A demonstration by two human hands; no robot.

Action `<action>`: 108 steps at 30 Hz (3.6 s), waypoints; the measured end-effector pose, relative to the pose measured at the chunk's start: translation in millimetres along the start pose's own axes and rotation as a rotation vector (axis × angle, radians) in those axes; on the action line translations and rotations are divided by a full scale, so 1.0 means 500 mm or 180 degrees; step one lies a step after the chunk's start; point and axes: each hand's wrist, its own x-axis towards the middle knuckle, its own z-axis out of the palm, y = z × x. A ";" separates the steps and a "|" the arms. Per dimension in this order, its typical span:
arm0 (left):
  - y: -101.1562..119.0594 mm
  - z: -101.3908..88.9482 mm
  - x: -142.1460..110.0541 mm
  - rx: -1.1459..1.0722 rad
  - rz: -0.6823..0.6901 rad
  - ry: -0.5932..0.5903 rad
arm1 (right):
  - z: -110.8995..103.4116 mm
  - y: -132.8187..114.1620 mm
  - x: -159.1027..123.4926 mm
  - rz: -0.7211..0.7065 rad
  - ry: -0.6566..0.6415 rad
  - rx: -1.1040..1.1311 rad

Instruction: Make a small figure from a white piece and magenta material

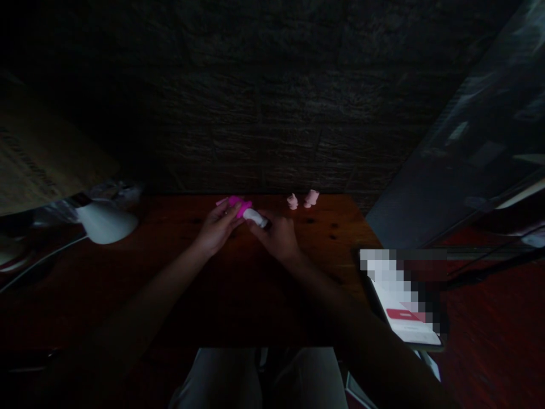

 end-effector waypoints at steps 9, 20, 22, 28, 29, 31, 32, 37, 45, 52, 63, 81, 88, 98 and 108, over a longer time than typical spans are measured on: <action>-0.004 0.002 0.004 -0.0069 0.0004 0.0005 | 0.008 0.024 0.008 0.0426 -0.0300 0.0655; -0.010 -0.023 0.014 0.1045 0.0516 -0.0539 | 0.002 0.063 0.020 0.0075 -0.0737 0.0393; -0.015 -0.025 0.014 0.1322 0.0590 -0.0627 | -0.002 0.064 0.018 0.0105 -0.0817 0.0381; -0.026 -0.027 0.020 0.1449 0.0580 -0.0736 | 0.005 0.081 0.020 0.0184 -0.0850 0.0329; -0.027 -0.028 0.022 0.1437 0.0570 -0.0748 | 0.008 0.085 0.021 0.0180 -0.0838 0.0313; -0.029 -0.029 0.024 0.1433 0.0564 -0.0749 | 0.011 0.090 0.022 0.0183 -0.0792 0.0276; -0.030 -0.029 0.025 0.1435 0.0563 -0.0742 | 0.012 0.092 0.023 0.0189 -0.0770 0.0253; -0.032 -0.029 0.027 0.1443 0.0567 -0.0762 | 0.014 0.094 0.024 0.0192 -0.0796 0.0182; -0.045 -0.032 0.033 0.1383 0.0582 -0.0782 | 0.011 0.088 0.023 0.0293 -0.0837 0.0140; -0.043 -0.029 0.029 0.1326 0.0445 -0.0759 | 0.012 0.070 0.019 0.0408 -0.0711 -0.0121; -0.035 -0.050 0.032 0.1412 0.0157 -0.0906 | 0.018 0.065 0.019 0.0398 -0.0564 -0.0282; -0.071 -0.059 0.045 0.1775 0.0463 -0.0943 | 0.020 0.094 0.026 0.0369 -0.0782 0.0070; -0.070 -0.061 0.044 0.1782 0.0640 -0.1088 | -0.016 0.103 0.039 0.0345 -0.0847 0.1626; -0.076 -0.027 0.028 0.1744 0.0505 -0.1069 | -0.015 0.064 0.044 0.0251 -0.0770 0.1352; -0.072 -0.016 0.021 0.1842 0.0536 -0.1066 | -0.025 0.041 0.044 0.0673 -0.0619 0.1768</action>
